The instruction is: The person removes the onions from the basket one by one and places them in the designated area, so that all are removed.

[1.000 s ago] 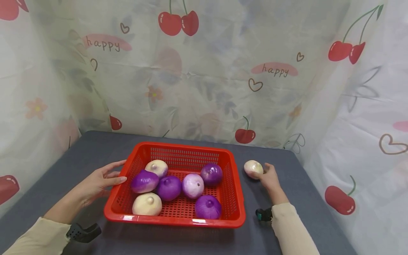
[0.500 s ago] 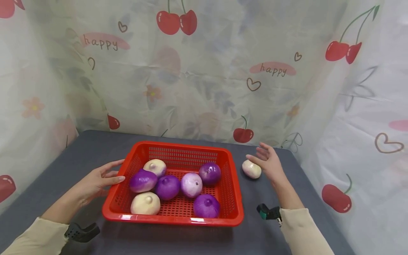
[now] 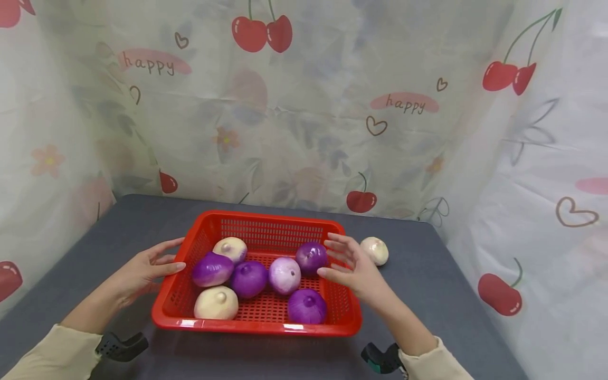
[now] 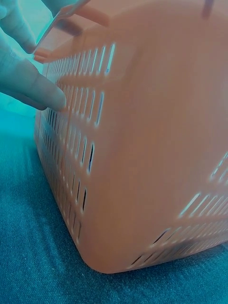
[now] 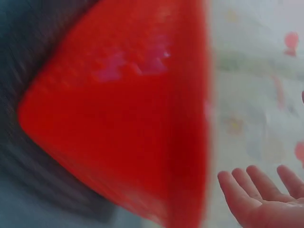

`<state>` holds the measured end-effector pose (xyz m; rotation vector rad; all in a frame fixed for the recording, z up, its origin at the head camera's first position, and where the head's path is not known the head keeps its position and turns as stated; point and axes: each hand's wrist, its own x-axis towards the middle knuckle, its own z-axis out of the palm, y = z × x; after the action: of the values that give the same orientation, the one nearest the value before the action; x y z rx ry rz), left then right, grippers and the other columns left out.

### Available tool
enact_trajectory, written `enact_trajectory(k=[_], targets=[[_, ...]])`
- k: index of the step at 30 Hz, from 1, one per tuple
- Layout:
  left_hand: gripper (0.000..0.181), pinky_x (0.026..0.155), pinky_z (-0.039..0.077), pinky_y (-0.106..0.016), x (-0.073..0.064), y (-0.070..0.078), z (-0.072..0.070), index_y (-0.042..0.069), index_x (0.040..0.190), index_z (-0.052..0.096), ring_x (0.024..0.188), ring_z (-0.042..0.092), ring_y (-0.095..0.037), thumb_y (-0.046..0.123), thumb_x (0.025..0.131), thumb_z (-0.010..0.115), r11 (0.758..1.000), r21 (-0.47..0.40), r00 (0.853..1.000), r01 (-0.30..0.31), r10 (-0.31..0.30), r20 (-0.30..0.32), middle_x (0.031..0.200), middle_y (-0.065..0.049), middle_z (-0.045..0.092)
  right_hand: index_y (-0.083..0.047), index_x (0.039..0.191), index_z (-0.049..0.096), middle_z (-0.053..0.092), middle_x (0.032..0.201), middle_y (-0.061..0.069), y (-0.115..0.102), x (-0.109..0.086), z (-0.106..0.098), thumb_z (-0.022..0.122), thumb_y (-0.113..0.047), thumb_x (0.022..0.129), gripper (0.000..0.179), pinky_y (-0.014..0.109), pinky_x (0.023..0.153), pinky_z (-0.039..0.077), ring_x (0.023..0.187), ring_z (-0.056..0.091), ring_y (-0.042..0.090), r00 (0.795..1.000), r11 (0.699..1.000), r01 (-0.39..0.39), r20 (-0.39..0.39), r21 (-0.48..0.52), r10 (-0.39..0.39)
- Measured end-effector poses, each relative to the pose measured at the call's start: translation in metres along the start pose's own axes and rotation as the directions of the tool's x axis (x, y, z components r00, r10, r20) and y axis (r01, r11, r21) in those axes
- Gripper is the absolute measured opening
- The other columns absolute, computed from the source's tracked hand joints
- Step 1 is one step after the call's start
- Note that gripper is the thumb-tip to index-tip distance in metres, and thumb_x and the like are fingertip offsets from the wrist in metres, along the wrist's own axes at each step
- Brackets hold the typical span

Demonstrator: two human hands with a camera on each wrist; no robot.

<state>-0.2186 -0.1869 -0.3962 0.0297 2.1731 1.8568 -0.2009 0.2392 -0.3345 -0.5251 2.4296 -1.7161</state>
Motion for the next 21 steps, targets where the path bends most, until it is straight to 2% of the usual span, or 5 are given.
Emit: enact_trajectory(k=[4,9,14,21], targets=[[0.079,0.084,0.056,-0.052,0.000,0.001,0.000,0.015,0.154,0.019,0.110,0.064,-0.030,0.023,0.092,0.066,1.000,0.000,1.000,0.000,0.000,0.001,0.144,-0.028,0.042,-0.008,0.144,0.037,0.044,0.144,0.021,0.006,-0.001,0.016,0.070,-0.013,0.088,0.064,0.036,0.096,0.052,0.135,0.040,0.042,0.996,0.998,-0.043,0.078,0.034,0.041],[0.079,0.084,0.056,-0.052,-0.001,0.001,0.000,0.015,0.154,0.019,0.109,0.064,-0.030,0.024,0.092,0.066,1.000,0.004,1.000,0.001,-0.001,0.000,0.144,-0.028,0.042,-0.008,0.142,0.039,0.046,0.143,0.018,0.014,0.000,0.029,0.072,-0.017,0.087,0.065,0.044,0.103,0.047,0.134,0.042,0.039,0.986,0.996,-0.093,0.139,0.001,0.092],[0.079,0.083,0.056,-0.051,-0.001,0.002,0.000,0.015,0.155,0.019,0.109,0.065,-0.029,0.024,0.092,0.066,1.000,0.003,1.000,0.006,-0.006,0.001,0.144,-0.028,0.042,-0.008,0.141,0.041,0.047,0.142,0.017,0.022,0.004,0.036,0.075,-0.024,0.085,0.068,0.055,0.107,0.039,0.135,0.040,0.041,0.977,0.989,-0.139,0.158,-0.052,0.146],[0.080,0.084,0.056,-0.051,-0.001,0.002,0.000,0.015,0.155,0.019,0.109,0.064,-0.029,0.025,0.091,0.067,1.000,0.000,1.000,0.006,-0.006,0.001,0.144,-0.027,0.043,-0.003,0.141,0.039,0.046,0.143,0.020,0.026,0.008,0.038,0.075,-0.022,0.085,0.070,0.056,0.109,0.036,0.136,0.039,0.041,0.964,0.976,-0.186,0.171,-0.115,0.204]])
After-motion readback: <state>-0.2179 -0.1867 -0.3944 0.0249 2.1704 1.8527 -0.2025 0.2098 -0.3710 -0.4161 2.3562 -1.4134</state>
